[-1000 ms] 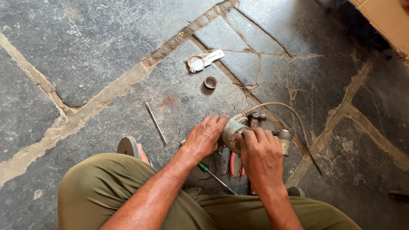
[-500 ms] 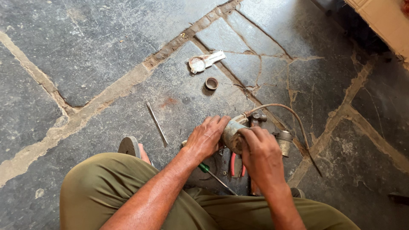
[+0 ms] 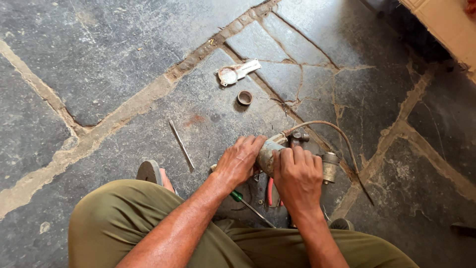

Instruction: The person sits on a stone-tiled floor and uses a green screwdriver to tighten screws on a cylindrical metal electrical device. They repeatedly adjust the device, reposition wires, and tighten fasteners while other tools and parts lie nearby.

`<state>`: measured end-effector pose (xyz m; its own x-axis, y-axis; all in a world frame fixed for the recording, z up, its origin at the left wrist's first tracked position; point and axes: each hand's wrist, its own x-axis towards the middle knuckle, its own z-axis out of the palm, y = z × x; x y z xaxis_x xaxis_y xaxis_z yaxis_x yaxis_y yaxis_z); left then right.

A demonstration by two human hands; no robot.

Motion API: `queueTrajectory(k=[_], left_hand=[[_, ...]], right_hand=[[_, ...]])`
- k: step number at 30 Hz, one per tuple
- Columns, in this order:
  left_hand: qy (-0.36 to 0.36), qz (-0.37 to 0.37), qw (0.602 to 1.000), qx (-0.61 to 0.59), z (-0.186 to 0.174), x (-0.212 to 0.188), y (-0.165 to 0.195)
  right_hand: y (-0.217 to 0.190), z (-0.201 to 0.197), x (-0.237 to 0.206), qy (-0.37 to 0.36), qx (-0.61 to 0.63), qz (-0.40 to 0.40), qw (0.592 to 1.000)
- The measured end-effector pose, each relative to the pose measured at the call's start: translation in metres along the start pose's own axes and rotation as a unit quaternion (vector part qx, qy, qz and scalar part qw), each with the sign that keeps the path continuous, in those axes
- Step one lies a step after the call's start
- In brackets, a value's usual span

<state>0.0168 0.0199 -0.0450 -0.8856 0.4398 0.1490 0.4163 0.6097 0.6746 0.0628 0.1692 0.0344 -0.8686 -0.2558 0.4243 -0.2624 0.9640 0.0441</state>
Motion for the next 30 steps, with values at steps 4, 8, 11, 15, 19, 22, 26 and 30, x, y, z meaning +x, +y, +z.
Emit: queueTrajectory(k=[4, 8, 11, 15, 19, 22, 26, 30], left_hand=[[-0.009, -0.016, 0.999, -0.030, 0.000, -0.002, -0.003], [0.014, 0.006, 1.000, -0.004, 0.005, 0.001, -0.011], [-0.013, -0.013, 1.000, 0.006, 0.012, 0.002, -0.015], [-0.031, -0.033, 0.999, -0.003, 0.016, 0.004, -0.016], [-0.025, -0.034, 0.999, -0.007, 0.013, 0.003, -0.013], [-0.030, -0.040, 0.999, -0.013, 0.010, 0.002, -0.011], [-0.019, -0.032, 0.999, -0.008, 0.008, 0.002, -0.011], [-0.015, -0.024, 1.000, -0.008, 0.008, 0.001, -0.011]], right_hand=[[0.002, -0.008, 0.000, -0.059, 0.062, 0.047, 0.995], [0.002, -0.013, -0.005, -0.038, 0.149, 0.007, 0.988], [0.003, -0.005, -0.007, -0.130, 0.158, 0.109, 0.973], [0.008, 0.007, -0.008, -0.135, 0.154, 0.114, 0.972], [0.011, 0.012, -0.010, -0.144, 0.145, 0.120, 0.972], [0.010, 0.011, -0.011, -0.127, 0.153, 0.108, 0.974], [0.008, 0.008, -0.012, -0.105, 0.183, 0.108, 0.972], [0.006, 0.005, -0.011, -0.088, 0.190, 0.098, 0.973]])
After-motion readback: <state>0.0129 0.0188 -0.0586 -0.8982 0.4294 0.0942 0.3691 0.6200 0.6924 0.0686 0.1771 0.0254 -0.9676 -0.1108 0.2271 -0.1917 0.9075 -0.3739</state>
